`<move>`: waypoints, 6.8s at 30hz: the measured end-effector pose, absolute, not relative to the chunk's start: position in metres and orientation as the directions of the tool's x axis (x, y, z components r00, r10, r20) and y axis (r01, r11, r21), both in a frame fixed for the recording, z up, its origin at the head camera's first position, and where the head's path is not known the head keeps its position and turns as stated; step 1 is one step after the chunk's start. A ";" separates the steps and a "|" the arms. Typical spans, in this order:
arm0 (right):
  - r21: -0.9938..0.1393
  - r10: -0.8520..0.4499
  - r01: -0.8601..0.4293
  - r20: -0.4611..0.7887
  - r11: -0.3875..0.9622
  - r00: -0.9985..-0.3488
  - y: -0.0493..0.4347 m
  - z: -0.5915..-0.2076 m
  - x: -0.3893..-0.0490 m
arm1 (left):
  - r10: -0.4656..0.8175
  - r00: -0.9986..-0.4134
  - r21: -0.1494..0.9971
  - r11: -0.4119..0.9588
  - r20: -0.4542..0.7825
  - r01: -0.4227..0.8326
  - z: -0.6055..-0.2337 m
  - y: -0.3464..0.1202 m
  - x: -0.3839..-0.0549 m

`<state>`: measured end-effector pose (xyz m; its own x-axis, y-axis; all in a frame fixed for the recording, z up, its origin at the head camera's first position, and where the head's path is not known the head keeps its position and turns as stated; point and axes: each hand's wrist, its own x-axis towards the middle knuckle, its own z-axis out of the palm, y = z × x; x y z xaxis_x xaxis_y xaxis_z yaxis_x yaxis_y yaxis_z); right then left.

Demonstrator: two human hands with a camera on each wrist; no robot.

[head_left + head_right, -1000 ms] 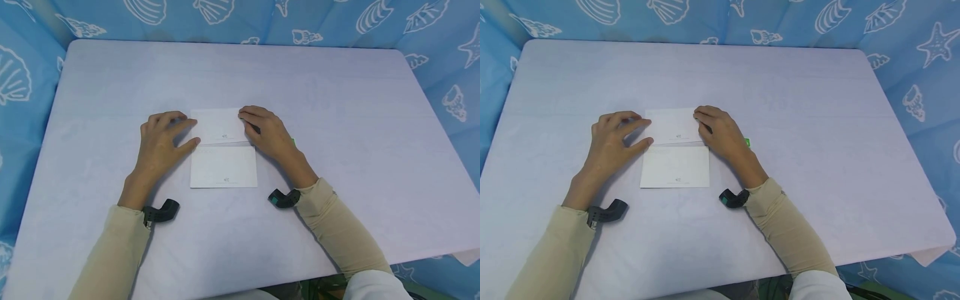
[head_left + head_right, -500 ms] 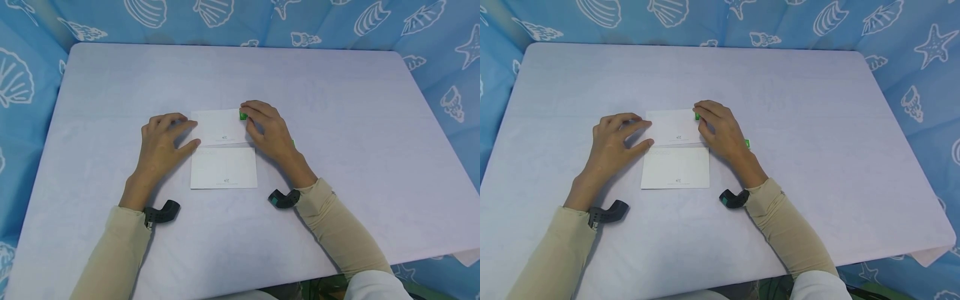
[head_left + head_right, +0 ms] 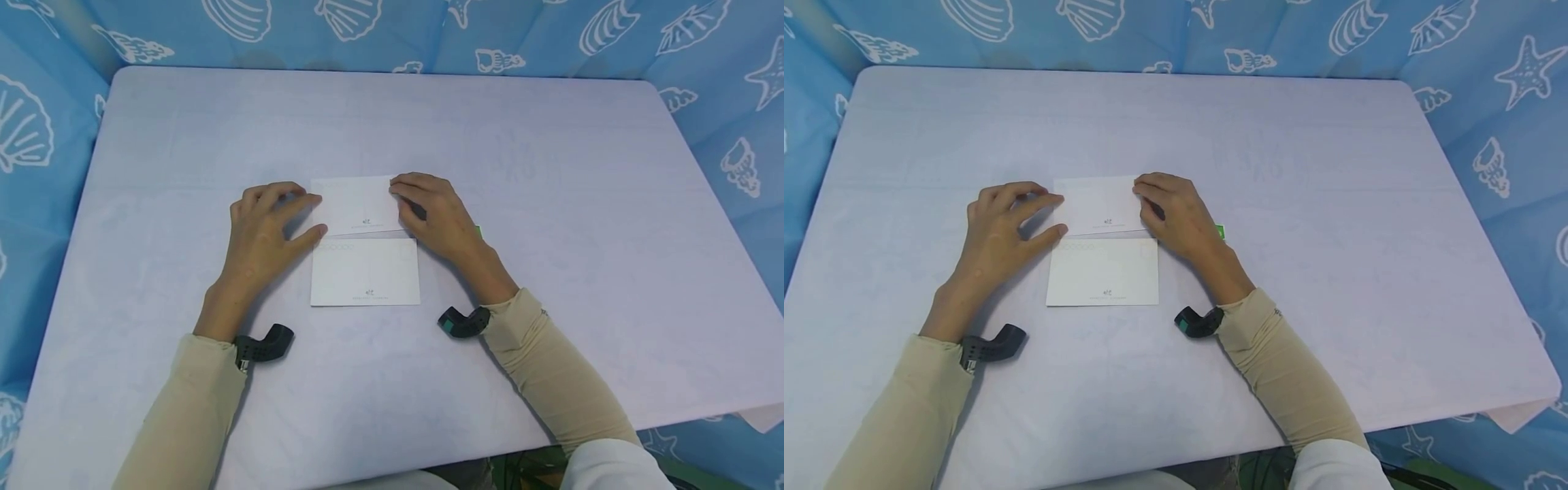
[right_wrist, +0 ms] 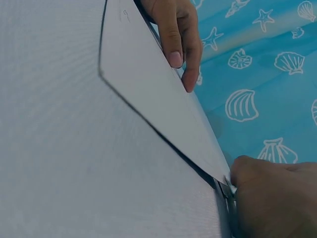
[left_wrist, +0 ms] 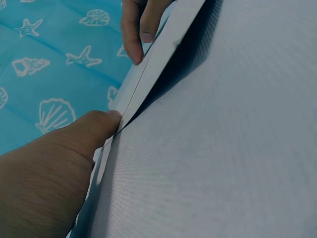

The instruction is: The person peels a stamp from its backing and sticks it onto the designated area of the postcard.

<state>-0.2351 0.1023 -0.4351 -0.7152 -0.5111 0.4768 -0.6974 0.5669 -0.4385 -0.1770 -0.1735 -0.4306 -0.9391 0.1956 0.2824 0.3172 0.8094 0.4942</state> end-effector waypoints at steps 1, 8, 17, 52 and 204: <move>-0.428 -0.502 -0.704 0.499 0.567 -0.707 0.102 -0.435 -0.235 | 0.196 -0.939 0.495 0.809 0.282 0.317 -0.431 -0.173 -0.177; -0.371 -0.435 -0.752 0.642 0.545 -0.631 0.101 -0.430 -0.235 | 0.202 -0.936 0.498 0.804 0.287 0.326 -0.430 -0.174 -0.177; -0.450 -0.523 -0.678 0.431 0.582 -0.735 0.101 -0.430 -0.233 | 0.200 -0.933 0.503 0.798 0.300 0.332 -0.428 -0.174 -0.177; -0.475 -0.379 -0.627 0.519 0.617 -0.766 0.115 -0.427 -0.215 | 0.096 -0.955 0.663 0.700 0.281 0.266 -0.428 -0.178 -0.177; -0.855 -0.221 -0.343 0.275 0.390 -0.936 0.116 -0.379 -0.139 | 0.221 -0.796 0.680 0.423 0.564 0.599 -0.427 -0.109 -0.146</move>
